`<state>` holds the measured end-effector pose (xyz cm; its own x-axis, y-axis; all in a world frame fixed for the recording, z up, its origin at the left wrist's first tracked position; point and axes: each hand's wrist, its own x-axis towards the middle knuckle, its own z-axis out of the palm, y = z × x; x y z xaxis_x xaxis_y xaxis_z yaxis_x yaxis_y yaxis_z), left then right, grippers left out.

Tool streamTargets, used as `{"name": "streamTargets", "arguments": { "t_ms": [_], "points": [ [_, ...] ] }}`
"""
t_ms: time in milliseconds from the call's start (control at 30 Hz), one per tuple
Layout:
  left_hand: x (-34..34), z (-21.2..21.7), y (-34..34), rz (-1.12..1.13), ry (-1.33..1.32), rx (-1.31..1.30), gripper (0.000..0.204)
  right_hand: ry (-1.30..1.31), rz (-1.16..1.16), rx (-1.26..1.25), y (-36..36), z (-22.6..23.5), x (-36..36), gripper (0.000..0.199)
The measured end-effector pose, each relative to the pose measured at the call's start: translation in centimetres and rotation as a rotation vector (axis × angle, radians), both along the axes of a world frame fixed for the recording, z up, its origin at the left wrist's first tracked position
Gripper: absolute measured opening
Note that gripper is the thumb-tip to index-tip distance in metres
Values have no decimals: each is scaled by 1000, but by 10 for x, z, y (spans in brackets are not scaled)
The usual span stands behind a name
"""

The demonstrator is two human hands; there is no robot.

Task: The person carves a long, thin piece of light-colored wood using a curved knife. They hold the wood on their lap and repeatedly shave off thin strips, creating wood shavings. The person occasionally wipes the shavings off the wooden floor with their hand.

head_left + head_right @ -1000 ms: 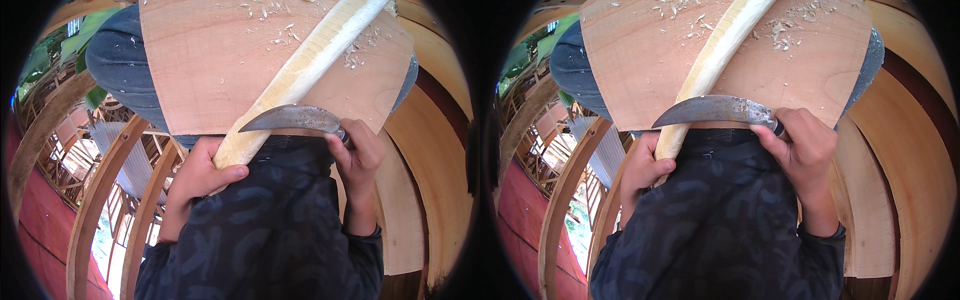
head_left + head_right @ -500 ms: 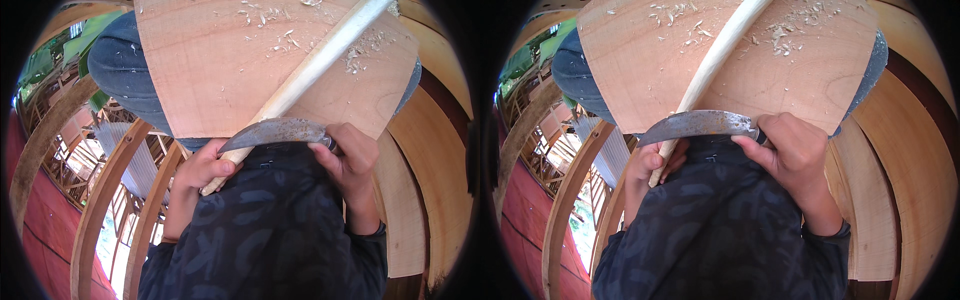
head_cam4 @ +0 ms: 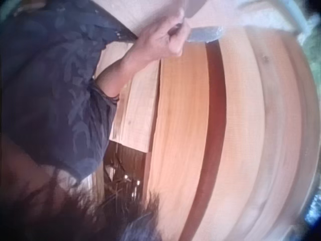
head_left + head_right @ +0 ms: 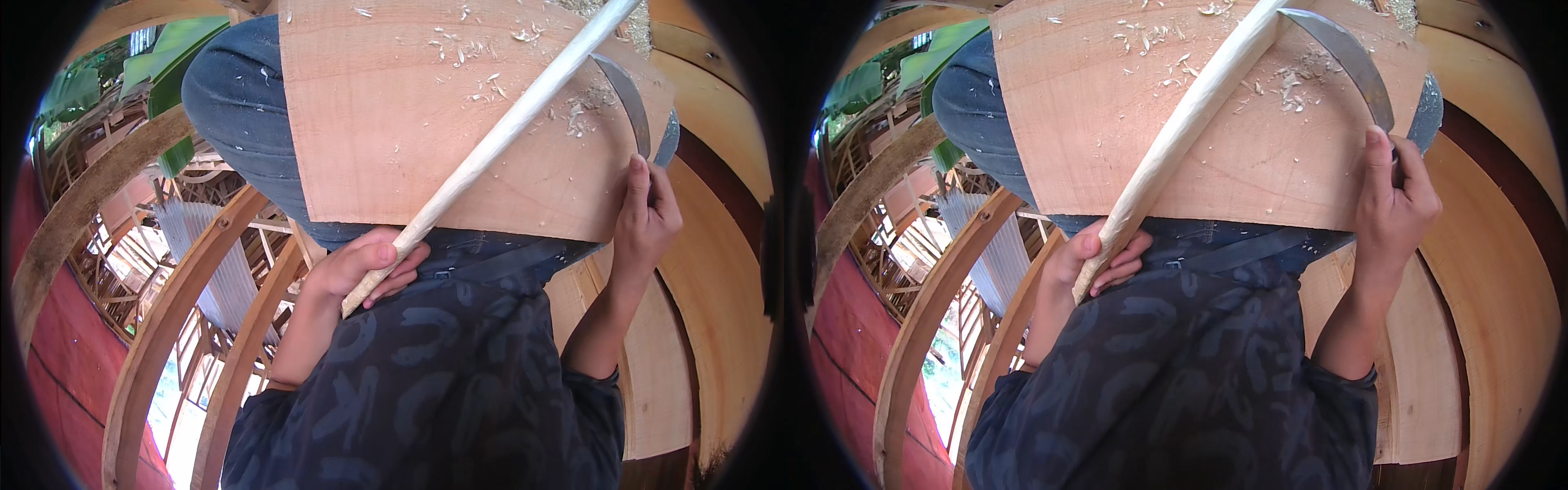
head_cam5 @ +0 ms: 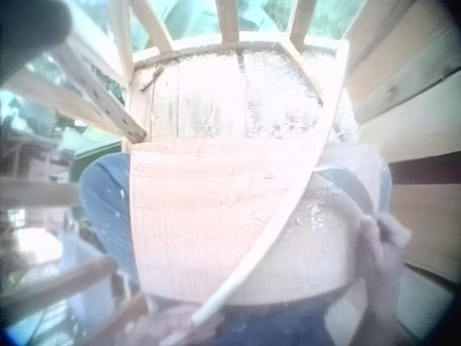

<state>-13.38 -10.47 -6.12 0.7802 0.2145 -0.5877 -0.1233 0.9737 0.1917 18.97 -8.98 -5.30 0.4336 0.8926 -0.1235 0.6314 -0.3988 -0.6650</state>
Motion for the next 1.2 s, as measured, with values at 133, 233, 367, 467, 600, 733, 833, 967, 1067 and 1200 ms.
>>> {"name": "streamTargets", "arguments": {
  "t_ms": [133, 233, 367, 467, 600, 733, 833, 967, 1067, 1200],
  "points": [
    [0, -4, 0, 23, -41, -55, 66, -31, 286, -10, -1, 26, -9, 22],
    [-1, -10, -2, 70, -101, -142, 66, 108, 504, -30, -14, 31, -44, 25],
    [-3, -8, -2, 113, -175, -258, 65, -21, 378, -13, -5, 21, -43, 24],
    [-3, -9, -1, 139, -181, -266, 65, -105, 190, -46, 8, 13, -21, 23],
    [-4, -15, -2, 130, -207, -262, 64, -14, 258, -35, 8, 30, -24, 23],
    [0, -6, 1, 167, -146, -282, 65, 105, 503, -47, -8, 28, -51, 24],
    [3, -1, 1, 186, -96, -248, 66, 37, 512, -57, -5, 26, -49, 24],
    [6, 0, 2, 193, -100, -256, 65, -97, 268, -18, 4, 15, -26, 22],
    [5, -2, -1, 156, -65, -152, 63, -83, -14, -33, 15, 7, 13, 22],
    [1, -7, 4, 72, -139, -162, 64, -44, 241, -32, 2, 33, -11, 21]
  ]
}}
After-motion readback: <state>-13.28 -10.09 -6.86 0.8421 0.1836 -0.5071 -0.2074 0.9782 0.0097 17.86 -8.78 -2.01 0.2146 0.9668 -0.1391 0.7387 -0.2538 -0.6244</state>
